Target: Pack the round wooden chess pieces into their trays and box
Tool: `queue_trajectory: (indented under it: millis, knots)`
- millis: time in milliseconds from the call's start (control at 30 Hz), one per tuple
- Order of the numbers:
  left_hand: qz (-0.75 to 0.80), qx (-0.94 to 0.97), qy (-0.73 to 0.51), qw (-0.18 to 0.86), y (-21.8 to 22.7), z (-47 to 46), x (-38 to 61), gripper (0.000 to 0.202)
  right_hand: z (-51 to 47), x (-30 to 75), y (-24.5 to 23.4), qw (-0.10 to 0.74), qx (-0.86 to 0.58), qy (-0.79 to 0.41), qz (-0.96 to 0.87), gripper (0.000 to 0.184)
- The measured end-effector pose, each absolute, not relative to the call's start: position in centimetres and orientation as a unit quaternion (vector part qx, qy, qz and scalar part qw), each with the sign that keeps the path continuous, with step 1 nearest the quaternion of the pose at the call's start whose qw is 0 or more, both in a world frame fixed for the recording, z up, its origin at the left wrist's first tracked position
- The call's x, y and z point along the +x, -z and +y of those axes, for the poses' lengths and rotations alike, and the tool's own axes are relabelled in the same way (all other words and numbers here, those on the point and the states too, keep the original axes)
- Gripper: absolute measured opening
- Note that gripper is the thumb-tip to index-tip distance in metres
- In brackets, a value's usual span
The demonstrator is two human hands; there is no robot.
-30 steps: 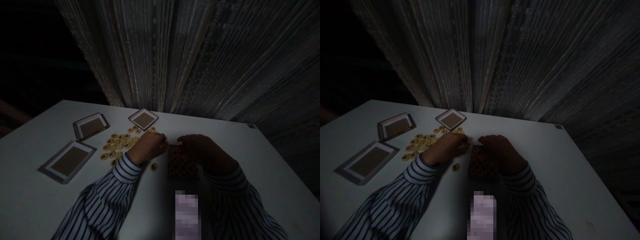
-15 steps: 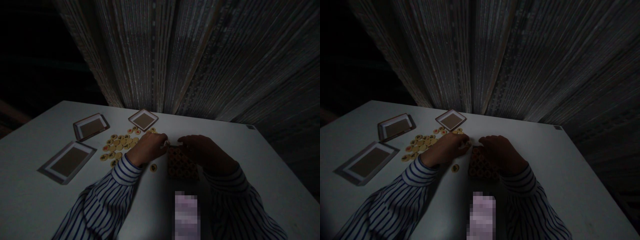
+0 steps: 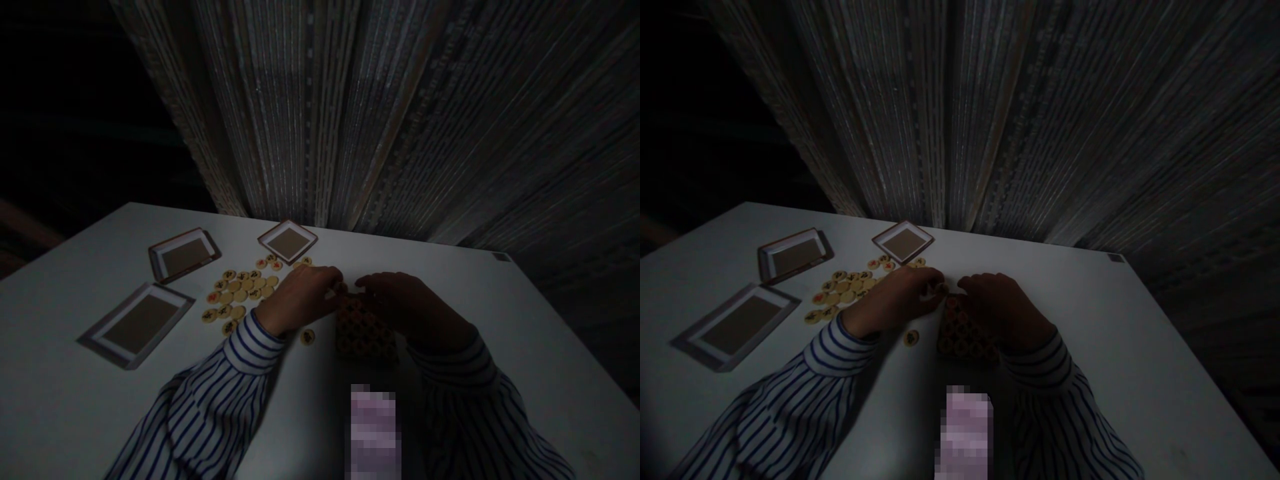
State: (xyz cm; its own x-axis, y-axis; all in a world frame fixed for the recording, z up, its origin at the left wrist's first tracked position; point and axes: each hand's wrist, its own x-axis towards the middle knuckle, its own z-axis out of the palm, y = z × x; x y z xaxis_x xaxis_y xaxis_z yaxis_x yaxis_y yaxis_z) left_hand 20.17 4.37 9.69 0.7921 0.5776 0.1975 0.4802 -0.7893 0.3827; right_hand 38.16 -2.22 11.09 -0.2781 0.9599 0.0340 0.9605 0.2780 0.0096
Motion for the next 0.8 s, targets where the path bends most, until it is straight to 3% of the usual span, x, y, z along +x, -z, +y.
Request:
queue_trajectory:
  millis: [567, 800]
  knots:
    - [0.254, 0.917, -0.198, 0.234, -9.5, 3.9, 20.9, 0.015, -2.5, 38.4, -11.9, 0.064, -0.573, -0.022, -0.817, 0.021]
    - [0.259, 0.907, -0.202, 0.263, -9.3, 3.5, 21.4, 0.017, -2.6, 38.7, -12.3, 0.037, -0.593, -0.034, -0.804, 0.020]
